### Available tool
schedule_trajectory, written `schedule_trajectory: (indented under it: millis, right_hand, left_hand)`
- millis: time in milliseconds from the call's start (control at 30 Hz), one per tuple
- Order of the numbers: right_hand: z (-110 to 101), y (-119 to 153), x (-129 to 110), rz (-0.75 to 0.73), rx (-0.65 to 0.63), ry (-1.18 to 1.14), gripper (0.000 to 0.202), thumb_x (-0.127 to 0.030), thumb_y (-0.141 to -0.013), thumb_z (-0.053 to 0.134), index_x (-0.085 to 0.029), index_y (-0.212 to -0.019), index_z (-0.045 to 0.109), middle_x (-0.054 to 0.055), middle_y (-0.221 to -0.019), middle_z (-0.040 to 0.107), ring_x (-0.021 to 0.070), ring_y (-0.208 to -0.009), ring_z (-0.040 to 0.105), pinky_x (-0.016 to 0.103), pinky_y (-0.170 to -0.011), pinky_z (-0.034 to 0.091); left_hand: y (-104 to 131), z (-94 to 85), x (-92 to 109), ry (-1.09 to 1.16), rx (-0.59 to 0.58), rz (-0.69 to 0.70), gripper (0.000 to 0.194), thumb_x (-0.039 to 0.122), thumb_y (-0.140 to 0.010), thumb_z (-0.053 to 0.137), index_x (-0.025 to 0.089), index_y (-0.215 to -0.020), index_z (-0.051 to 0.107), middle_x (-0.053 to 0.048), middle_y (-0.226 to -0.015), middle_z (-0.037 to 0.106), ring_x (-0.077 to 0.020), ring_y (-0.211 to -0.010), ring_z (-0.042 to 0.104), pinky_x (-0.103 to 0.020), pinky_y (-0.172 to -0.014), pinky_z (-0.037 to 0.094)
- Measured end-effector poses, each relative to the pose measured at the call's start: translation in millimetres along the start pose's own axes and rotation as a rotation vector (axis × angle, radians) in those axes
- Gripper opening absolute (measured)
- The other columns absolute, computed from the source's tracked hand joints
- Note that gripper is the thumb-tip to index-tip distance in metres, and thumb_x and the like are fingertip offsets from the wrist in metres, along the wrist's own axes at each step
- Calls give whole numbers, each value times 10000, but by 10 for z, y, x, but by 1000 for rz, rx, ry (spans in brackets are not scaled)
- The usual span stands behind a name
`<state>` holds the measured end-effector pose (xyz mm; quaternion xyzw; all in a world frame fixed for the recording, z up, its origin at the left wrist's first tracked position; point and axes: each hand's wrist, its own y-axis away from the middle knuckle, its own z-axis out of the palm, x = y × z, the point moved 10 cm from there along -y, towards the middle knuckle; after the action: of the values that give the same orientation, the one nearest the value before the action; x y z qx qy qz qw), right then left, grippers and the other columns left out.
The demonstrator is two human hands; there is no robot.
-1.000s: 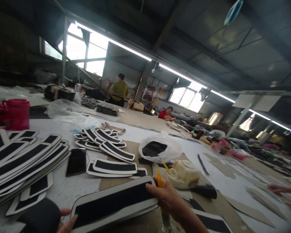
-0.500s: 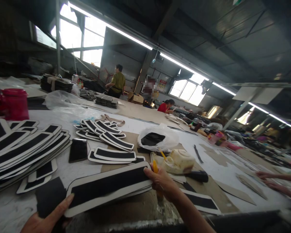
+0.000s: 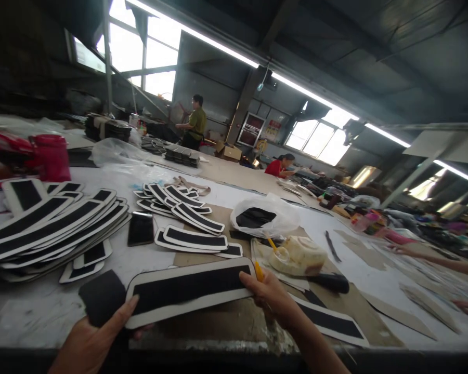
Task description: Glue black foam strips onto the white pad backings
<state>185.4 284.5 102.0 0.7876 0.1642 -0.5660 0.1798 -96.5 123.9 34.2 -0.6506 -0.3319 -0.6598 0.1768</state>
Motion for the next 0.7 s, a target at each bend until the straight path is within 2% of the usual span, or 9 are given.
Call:
schedule_trajectory:
  millis: [100, 167, 233, 333, 400, 533, 633, 700]
  right_hand:
    - [-5, 32, 31, 28, -3, -17, 546, -676, -689, 644, -174, -782, 452, -83, -557, 321, 48, -442, 239, 180, -397, 184]
    - [0, 63, 57, 58, -15, -57, 549, -667, -684, 665, -180, -765, 425, -86, -553, 311, 45, -443, 233, 183, -404, 171]
    - [4, 99, 91, 93, -24, -113, 540, -641, -693, 685, -185, -753, 402, -91, -548, 294, 41, -446, 223, 184, -414, 157]
    - [6, 142, 136, 119, -32, -169, 539, -622, -694, 702, -192, -727, 379, -95, -526, 282, 36, -433, 208, 185, -414, 144]
    - [5, 157, 152, 118, -32, -177, 555, -634, -677, 707, -198, -703, 365, -99, -505, 275, 34, -416, 197, 188, -403, 137]
    - [21, 181, 156, 119, -29, -141, 537, -629, -697, 698, -190, -731, 390, -96, -522, 279, 36, -428, 207, 184, -407, 146]
    - [63, 214, 128, 96, -44, -114, 514, -619, -709, 690, -178, -753, 430, -90, -533, 293, 39, -431, 222, 185, -402, 156]
    - [103, 231, 106, 62, -71, -119, 509, -615, -707, 690, -172, -734, 440, -87, -525, 303, 40, -423, 236, 186, -392, 169]
  left_hand:
    - [89, 42, 99, 160, -85, -29, 387, 524, -635, 705, 180, -806, 662, 2, -624, 668, -225, -690, 654, -241, -624, 534]
    - [120, 86, 70, 224, -145, -89, 418, 535, -594, 754, 188, -806, 659, 6, -602, 656, -217, -652, 643, -234, -586, 527]
    - [158, 146, 46, 287, -221, -140, 409, 551, -583, 767, 183, -718, 650, 0, -549, 628, -186, -551, 600, -227, -517, 499]
    - [232, 240, 85, 371, -348, -158, 389, 545, -657, 723, 165, -669, 641, -15, -532, 610, -152, -504, 548, -221, -506, 472]
    - [258, 250, 127, 343, -381, -128, 406, 561, -716, 661, 156, -689, 640, -20, -553, 613, -137, -505, 529, -210, -513, 452]
    - [260, 197, 134, 199, -323, -97, 486, 633, -702, 623, 154, -628, 590, -8, -507, 570, -127, -471, 492, -206, -495, 427]
    - [280, 135, 12, 181, -240, -185, 452, 582, -599, 733, 178, -773, 631, 3, -569, 624, -187, -540, 589, -252, -557, 517]
    - [236, 47, -159, 195, -166, -233, 513, 543, -511, 786, 202, -868, 650, 3, -675, 685, -239, -649, 653, -296, -634, 567]
